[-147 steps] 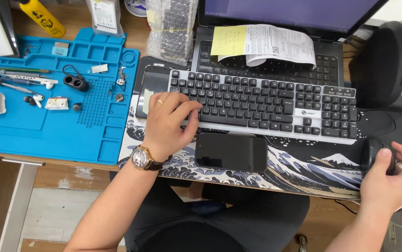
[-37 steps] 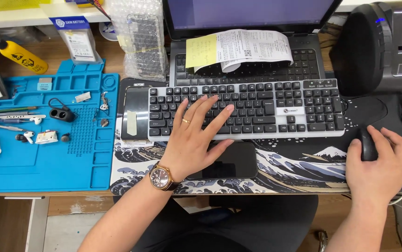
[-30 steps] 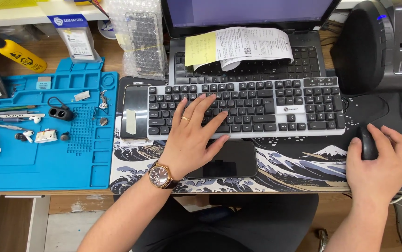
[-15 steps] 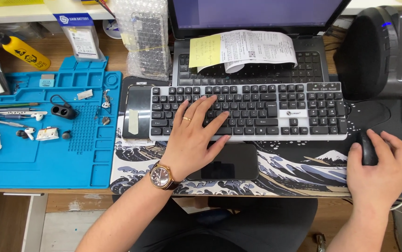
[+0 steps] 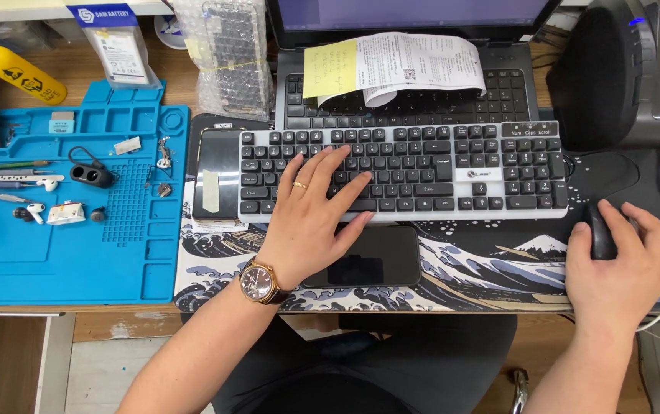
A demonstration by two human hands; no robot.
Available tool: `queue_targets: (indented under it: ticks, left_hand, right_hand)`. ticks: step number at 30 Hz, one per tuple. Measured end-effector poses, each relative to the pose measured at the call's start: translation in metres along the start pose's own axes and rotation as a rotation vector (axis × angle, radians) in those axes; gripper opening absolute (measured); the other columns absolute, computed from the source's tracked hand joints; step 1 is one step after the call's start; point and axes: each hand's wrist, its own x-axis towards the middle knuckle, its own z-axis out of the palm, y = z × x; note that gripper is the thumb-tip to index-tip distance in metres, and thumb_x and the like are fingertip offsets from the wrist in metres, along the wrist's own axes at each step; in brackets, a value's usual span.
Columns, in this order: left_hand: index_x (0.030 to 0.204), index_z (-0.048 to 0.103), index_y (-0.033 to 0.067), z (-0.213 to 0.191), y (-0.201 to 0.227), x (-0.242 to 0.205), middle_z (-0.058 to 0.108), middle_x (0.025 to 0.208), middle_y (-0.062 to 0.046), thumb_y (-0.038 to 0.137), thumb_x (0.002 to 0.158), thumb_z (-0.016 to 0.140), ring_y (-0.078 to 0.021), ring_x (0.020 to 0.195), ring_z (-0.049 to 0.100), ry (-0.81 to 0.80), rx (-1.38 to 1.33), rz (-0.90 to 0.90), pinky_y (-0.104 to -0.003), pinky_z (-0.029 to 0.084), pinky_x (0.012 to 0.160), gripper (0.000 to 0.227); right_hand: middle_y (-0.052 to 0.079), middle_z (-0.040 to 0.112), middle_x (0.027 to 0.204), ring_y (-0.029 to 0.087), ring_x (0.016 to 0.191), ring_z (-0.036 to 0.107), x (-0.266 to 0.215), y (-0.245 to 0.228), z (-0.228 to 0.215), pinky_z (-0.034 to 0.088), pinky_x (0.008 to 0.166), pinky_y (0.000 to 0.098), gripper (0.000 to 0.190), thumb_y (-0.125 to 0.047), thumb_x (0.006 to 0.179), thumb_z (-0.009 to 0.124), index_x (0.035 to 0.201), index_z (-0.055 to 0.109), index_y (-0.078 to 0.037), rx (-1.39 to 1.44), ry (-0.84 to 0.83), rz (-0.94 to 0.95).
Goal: Processing a repair order by using a computer, smartphone, and reviewing a printed receipt
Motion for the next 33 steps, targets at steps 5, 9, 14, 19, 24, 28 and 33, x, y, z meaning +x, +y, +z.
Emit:
queue_targets:
  ticks: [5,9,14,19,24,28,33]
  left_hand:
    - [0.132,0.063,0.0156,0.0003,0.0002,-0.0006,0.049,0.149,-0.018,0.038,0.1,0.061,-0.0375,0.138,0.049,-0.005,-0.001,-0.003,-0.057,0.032,0.118,0.04]
    - [0.133,0.063,0.0167,0.0018,0.0,-0.001,0.049,0.149,-0.017,0.04,0.099,0.062,-0.0364,0.139,0.048,-0.007,0.011,-0.008,-0.058,0.032,0.117,0.041]
    - [0.133,0.063,0.0164,0.0019,-0.0008,-0.0007,0.049,0.149,-0.018,0.04,0.099,0.062,-0.0365,0.139,0.048,-0.015,0.011,-0.009,-0.058,0.032,0.118,0.041]
    - [0.133,0.063,0.0175,0.0024,-0.0005,-0.0011,0.051,0.149,-0.017,0.04,0.099,0.062,-0.0356,0.139,0.049,0.005,0.031,-0.004,-0.057,0.034,0.117,0.04]
    - [0.134,0.063,0.0176,0.0027,-0.0004,-0.0023,0.05,0.149,-0.017,0.04,0.1,0.061,-0.0362,0.14,0.048,-0.007,0.013,-0.014,-0.057,0.032,0.118,0.041]
    - [0.133,0.063,0.0172,0.0025,-0.0009,-0.0017,0.05,0.149,-0.017,0.041,0.1,0.061,-0.0364,0.139,0.049,-0.01,0.018,-0.011,-0.058,0.033,0.117,0.041]
    - [0.13,0.064,0.0154,0.0027,-0.0015,-0.002,0.052,0.146,-0.017,0.039,0.1,0.061,-0.0364,0.137,0.05,0.019,0.009,-0.014,-0.057,0.034,0.116,0.039]
  right_hand:
    - [0.017,0.065,0.141,0.034,0.124,0.067,-0.0008,-0.0014,-0.0009,0.057,0.098,0.0484,0.035,-0.004,0.103,0.082,0.137,0.084,0.003,0.003,-0.012,0.018]
    - [0.016,0.066,0.142,0.034,0.124,0.068,-0.001,-0.0006,-0.0005,0.057,0.099,0.049,0.036,-0.005,0.103,0.082,0.138,0.085,0.003,-0.019,-0.009,0.022]
    - [0.017,0.065,0.141,0.035,0.124,0.068,-0.0009,-0.0001,-0.0017,0.058,0.1,0.0492,0.035,-0.003,0.104,0.083,0.138,0.085,0.005,-0.009,-0.01,-0.005]
    - [0.018,0.065,0.141,0.037,0.125,0.068,-0.0011,0.0004,-0.0018,0.057,0.101,0.0502,0.035,-0.001,0.104,0.083,0.139,0.084,0.006,0.006,-0.013,-0.014]
    - [0.018,0.064,0.142,0.036,0.126,0.067,-0.0017,0.0002,-0.002,0.058,0.101,0.0492,0.035,-0.001,0.105,0.083,0.139,0.084,0.006,0.007,-0.021,-0.006]
    - [0.019,0.064,0.141,0.035,0.127,0.067,-0.0002,-0.0018,-0.0035,0.057,0.103,0.0481,0.036,0.001,0.103,0.083,0.139,0.085,0.007,0.02,-0.019,-0.02]
    - [0.021,0.065,0.141,0.038,0.123,0.068,-0.0005,-0.0007,-0.0026,0.057,0.102,0.0493,0.034,0.003,0.104,0.083,0.137,0.085,0.009,0.036,-0.001,-0.035]
